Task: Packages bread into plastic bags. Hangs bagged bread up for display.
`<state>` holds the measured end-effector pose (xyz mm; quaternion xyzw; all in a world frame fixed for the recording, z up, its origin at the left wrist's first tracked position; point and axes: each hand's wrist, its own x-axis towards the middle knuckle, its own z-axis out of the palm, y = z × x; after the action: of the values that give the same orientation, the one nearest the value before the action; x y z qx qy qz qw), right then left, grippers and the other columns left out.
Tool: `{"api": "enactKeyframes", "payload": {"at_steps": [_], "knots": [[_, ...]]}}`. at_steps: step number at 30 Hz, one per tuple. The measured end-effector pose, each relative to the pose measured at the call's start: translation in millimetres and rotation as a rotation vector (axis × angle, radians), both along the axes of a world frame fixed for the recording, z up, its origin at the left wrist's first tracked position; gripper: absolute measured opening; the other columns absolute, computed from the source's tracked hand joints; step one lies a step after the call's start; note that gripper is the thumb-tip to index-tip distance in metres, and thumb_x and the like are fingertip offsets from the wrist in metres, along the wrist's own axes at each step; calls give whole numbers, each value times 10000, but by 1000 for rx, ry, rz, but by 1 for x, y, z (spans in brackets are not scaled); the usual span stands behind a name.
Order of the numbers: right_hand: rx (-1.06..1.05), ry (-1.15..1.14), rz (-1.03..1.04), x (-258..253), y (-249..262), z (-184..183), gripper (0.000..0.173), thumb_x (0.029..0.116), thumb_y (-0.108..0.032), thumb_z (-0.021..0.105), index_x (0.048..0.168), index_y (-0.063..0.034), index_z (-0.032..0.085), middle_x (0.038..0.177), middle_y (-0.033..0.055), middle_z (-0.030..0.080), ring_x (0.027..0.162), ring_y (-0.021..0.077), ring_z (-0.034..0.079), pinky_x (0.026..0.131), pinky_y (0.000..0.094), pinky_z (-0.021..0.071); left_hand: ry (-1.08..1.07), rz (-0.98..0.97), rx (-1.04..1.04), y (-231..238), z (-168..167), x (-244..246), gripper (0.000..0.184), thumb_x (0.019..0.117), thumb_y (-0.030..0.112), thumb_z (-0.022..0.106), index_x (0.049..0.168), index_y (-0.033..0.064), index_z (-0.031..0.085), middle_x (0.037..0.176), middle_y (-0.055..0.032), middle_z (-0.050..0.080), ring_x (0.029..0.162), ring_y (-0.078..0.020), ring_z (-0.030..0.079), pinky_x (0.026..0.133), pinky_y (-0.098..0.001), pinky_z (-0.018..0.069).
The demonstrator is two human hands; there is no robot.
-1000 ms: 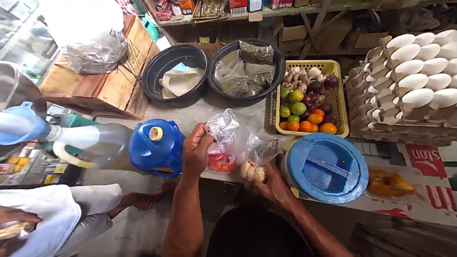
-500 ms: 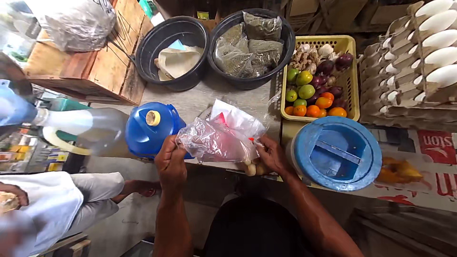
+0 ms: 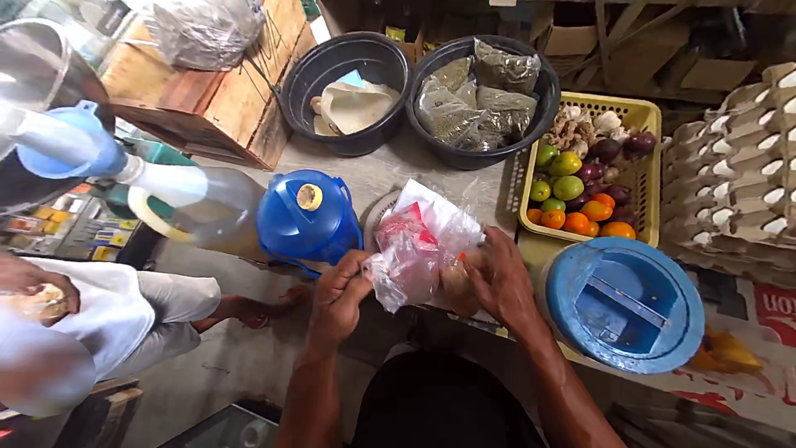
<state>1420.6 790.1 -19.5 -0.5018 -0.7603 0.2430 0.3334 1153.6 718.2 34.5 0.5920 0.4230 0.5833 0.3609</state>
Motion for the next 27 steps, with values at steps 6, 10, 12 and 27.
{"api": "enactKeyframes", "payload": {"at_steps": [6,10,12,27], "knots": [[116,293,490,-9,-18,83,581,1019,-377,616,1449,3,528,1477,157,557,1424,255,475,1186,460,406,116,-296,58,0,21,11,262,1057,124,448,1106,10,679,1035,-4,714,982,20,641,880,-192,538],[34,406,618,-31,-5,88,203,987,-202,684,1063,-24,743,1024,56,748,1050,118,682,997,330,535,210,-207,58,-3,36,2,282,1058,177,450,1088,44,696,1017,5,724,959,6,658,858,-206,556],[-15,429,595,-34,-6,88,166,992,-173,675,975,-19,733,931,38,721,923,50,668,874,226,555,181,-121,25,-10,37,-11,354,1095,328,439,1204,110,695,1101,27,737,1006,-51,689,907,-270,580],[-430,555,717,-33,-16,67,93,971,-152,705,994,-64,717,855,-71,702,712,-34,621,659,142,532,208,284,-94,-67,49,24,262,922,34,690,1178,5,638,982,-15,738,861,-76,717,800,-273,626]]}}
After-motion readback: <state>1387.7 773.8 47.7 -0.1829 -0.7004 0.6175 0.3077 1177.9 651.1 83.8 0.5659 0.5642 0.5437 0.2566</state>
